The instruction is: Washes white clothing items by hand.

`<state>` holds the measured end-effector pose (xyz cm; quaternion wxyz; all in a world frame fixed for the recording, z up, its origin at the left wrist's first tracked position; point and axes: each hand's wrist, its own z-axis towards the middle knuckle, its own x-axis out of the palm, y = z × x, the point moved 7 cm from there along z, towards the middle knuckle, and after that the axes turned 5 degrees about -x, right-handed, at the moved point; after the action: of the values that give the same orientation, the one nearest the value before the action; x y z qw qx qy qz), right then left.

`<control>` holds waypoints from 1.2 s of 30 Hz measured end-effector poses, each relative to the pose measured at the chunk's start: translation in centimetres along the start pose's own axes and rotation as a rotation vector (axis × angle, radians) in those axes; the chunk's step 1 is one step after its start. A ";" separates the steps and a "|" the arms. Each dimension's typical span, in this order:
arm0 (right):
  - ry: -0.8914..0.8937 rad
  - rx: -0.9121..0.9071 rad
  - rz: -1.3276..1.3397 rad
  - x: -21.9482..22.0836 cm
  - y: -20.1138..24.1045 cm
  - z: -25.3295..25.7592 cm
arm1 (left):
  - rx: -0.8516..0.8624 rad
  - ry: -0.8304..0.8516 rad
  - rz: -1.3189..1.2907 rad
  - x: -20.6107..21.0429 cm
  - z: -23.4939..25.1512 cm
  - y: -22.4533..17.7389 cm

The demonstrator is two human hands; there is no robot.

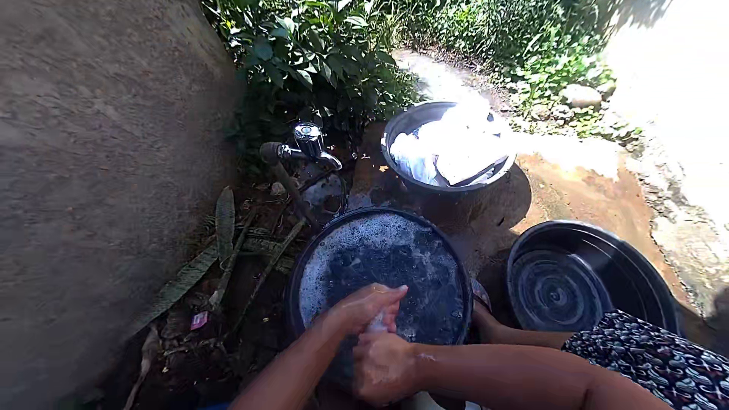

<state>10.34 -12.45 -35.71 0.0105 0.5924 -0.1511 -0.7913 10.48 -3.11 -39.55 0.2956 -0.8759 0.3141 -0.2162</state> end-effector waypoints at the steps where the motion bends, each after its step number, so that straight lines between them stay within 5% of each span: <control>1: 0.109 0.012 0.010 1.3 0.0 -0.1 | -0.029 -0.023 0.125 0.3 0.4 0.1; 8: 0.486 0.058 0.088 7.4 -0.7 -2.3 | -0.228 -0.212 0.629 1.6 4.6 2.9; 12: 0.492 0.034 0.140 7.8 0.8 -2.4 | -0.238 -0.214 0.372 1.5 4.7 5.6; 14: 0.232 0.078 0.308 4.8 0.3 -2.2 | -0.187 -0.244 -0.062 0.8 3.2 6.8; 16: -0.316 0.252 0.562 0.4 -2.8 -3.2 | -0.163 -0.359 -0.269 -0.3 0.4 7.0; 20: -0.996 1.059 1.263 -4.3 -12.9 -9.8 | -0.086 -0.423 -0.399 -4.0 -3.5 6.8; 23: -1.456 1.431 1.505 -5.8 -18.4 -14.6 | 0.141 -0.554 -0.563 -7.5 -5.6 4.1; 26: -1.800 1.425 1.426 -9.8 -23.6 -17.6 | 0.351 -0.579 -0.583 -8.3 -6.5 0.4; 29: -2.002 1.259 1.201 -16.4 -29.1 -18.7 | 0.368 -0.391 -0.359 -7.1 -6.7 -1.4; 33: -1.798 1.325 0.897 -21.3 -34.0 -20.4 | 0.305 -0.383 -0.140 -7.6 -6.7 -1.0; 36: -1.252 1.466 0.572 -16.6 -33.5 -22.2 | 0.207 -0.512 0.298 -10.1 -7.4 -0.5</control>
<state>41.59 17.72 -34.25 -0.2484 -0.1284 -0.7158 -0.6399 -0.68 1.27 -35.74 0.4810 -0.8115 0.3308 0.0261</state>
